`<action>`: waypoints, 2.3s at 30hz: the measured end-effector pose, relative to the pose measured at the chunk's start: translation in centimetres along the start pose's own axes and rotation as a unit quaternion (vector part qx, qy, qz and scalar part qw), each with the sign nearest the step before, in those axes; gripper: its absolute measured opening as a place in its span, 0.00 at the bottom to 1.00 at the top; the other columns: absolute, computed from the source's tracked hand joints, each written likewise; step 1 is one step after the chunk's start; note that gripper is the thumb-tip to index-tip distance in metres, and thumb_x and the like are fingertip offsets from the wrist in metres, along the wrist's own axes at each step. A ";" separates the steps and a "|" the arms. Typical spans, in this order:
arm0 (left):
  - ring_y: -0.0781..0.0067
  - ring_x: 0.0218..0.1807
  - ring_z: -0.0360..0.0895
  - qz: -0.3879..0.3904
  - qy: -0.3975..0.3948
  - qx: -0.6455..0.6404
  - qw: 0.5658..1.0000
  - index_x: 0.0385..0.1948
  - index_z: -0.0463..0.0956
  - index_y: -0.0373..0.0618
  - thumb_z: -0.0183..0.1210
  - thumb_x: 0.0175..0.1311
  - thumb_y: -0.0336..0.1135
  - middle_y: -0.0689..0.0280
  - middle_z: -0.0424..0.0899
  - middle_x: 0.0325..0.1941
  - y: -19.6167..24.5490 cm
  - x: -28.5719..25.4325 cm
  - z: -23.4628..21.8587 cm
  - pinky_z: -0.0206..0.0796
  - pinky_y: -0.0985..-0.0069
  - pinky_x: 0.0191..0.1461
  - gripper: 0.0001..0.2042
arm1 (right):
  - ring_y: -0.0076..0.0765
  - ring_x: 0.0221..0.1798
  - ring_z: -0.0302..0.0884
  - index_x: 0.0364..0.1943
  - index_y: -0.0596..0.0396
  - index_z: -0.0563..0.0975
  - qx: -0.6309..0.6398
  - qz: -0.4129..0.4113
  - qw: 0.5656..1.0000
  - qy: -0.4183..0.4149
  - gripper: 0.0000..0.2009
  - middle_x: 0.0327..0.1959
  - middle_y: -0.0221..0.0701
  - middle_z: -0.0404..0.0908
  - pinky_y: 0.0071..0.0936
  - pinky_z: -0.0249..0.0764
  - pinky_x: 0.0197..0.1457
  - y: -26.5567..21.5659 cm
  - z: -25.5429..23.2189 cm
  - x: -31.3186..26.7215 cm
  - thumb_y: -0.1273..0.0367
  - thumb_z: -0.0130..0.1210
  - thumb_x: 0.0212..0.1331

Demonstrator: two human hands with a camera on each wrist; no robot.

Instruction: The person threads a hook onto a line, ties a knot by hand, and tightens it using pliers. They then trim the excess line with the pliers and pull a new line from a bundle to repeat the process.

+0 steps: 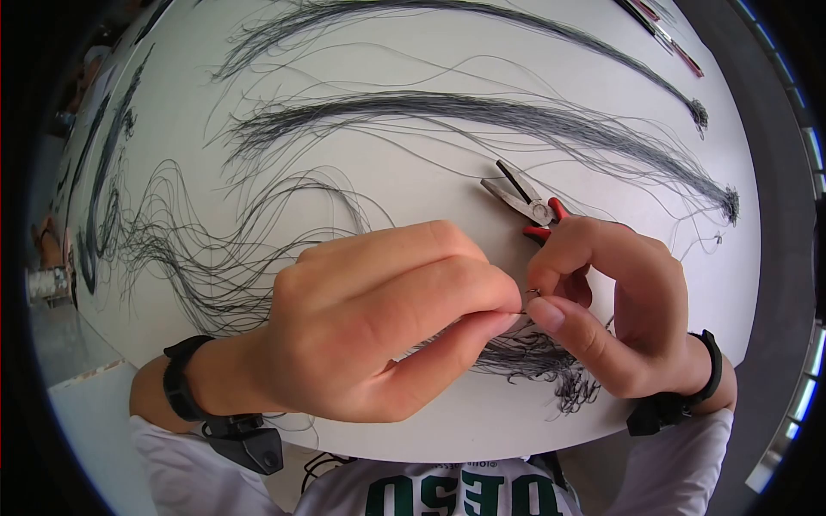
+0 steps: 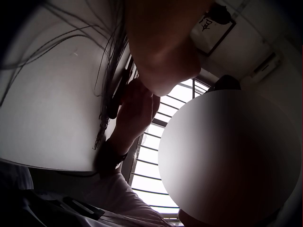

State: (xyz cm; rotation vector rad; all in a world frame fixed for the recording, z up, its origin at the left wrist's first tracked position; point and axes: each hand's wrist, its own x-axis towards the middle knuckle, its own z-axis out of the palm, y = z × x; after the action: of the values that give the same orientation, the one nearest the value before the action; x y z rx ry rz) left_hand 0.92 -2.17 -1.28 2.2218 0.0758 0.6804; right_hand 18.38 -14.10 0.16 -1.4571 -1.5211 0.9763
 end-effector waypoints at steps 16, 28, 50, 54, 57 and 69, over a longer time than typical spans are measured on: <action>0.84 0.21 0.64 -0.094 0.019 -0.059 0.994 0.30 0.76 0.37 0.56 0.50 0.17 0.66 0.76 0.25 0.4 0.0 -0.9 0.52 0.87 0.23 0.07 | 0.22 0.27 0.71 0.35 0.63 0.74 0.042 -0.006 0.991 0.131 0.09 0.26 0.32 0.75 0.18 0.65 0.29 -0.1 0.7 0.2 0.75 0.53 0.50; 0.86 0.23 0.65 -0.158 0.011 -0.133 0.978 0.31 0.76 0.34 0.55 0.54 0.16 0.66 0.75 0.24 0.8 -0.2 -0.6 0.54 0.87 0.25 0.05 | 0.23 0.19 0.65 0.26 0.59 0.76 -0.031 -0.085 0.994 0.060 0.02 0.19 0.27 0.73 0.21 0.61 0.22 0.0 0.1 0.0 0.79 0.54 0.47; 0.94 0.17 0.52 -0.217 0.010 -0.131 0.967 0.24 0.72 0.38 0.52 0.61 0.23 0.77 0.64 0.13 1.4 -0.1 -0.4 0.40 0.89 0.18 0.05 | 0.10 0.21 0.63 0.29 0.60 0.75 0.208 0.043 0.977 0.003 0.06 0.25 0.24 0.75 0.11 0.58 0.22 0.1 -0.4 -0.3 0.73 0.48 0.58; 0.92 0.16 0.48 -0.183 0.020 -0.153 0.971 0.15 0.63 0.43 0.55 0.60 0.25 0.78 0.60 0.12 0.6 -0.3 -0.5 0.38 0.87 0.18 0.14 | 0.13 0.21 0.65 0.26 0.61 0.76 0.165 0.069 0.984 -0.011 0.05 0.22 0.25 0.75 0.13 0.60 0.22 -0.3 -0.4 -0.3 0.74 0.52 0.55; 0.91 0.16 0.47 -0.164 0.037 -0.117 0.979 0.11 0.54 0.47 0.57 0.57 0.22 0.78 0.57 0.11 0.0 -0.5 -0.3 0.38 0.86 0.18 0.20 | 0.10 0.18 0.63 0.25 0.58 0.77 0.118 0.035 0.992 -0.027 0.03 0.19 0.21 0.75 0.12 0.58 0.19 -0.7 0.0 -0.3 0.74 0.55 0.53; 0.77 0.08 0.47 -0.001 0.119 0.055 0.991 0.08 0.50 0.48 0.60 0.47 0.15 0.71 0.50 0.07 0.3 0.4 0.2 0.37 0.78 0.13 0.25 | 0.13 0.18 0.67 0.24 0.57 0.77 0.107 0.068 0.986 -0.107 0.01 0.19 0.22 0.76 0.13 0.59 0.17 -1.8 1.4 0.0 0.75 0.56 0.49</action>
State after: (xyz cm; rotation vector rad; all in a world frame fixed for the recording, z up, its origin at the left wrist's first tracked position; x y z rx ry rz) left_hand 1.27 -2.39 -0.98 2.2349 0.2418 0.9580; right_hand 16.41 -14.14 1.29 -1.3490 -1.4270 1.3725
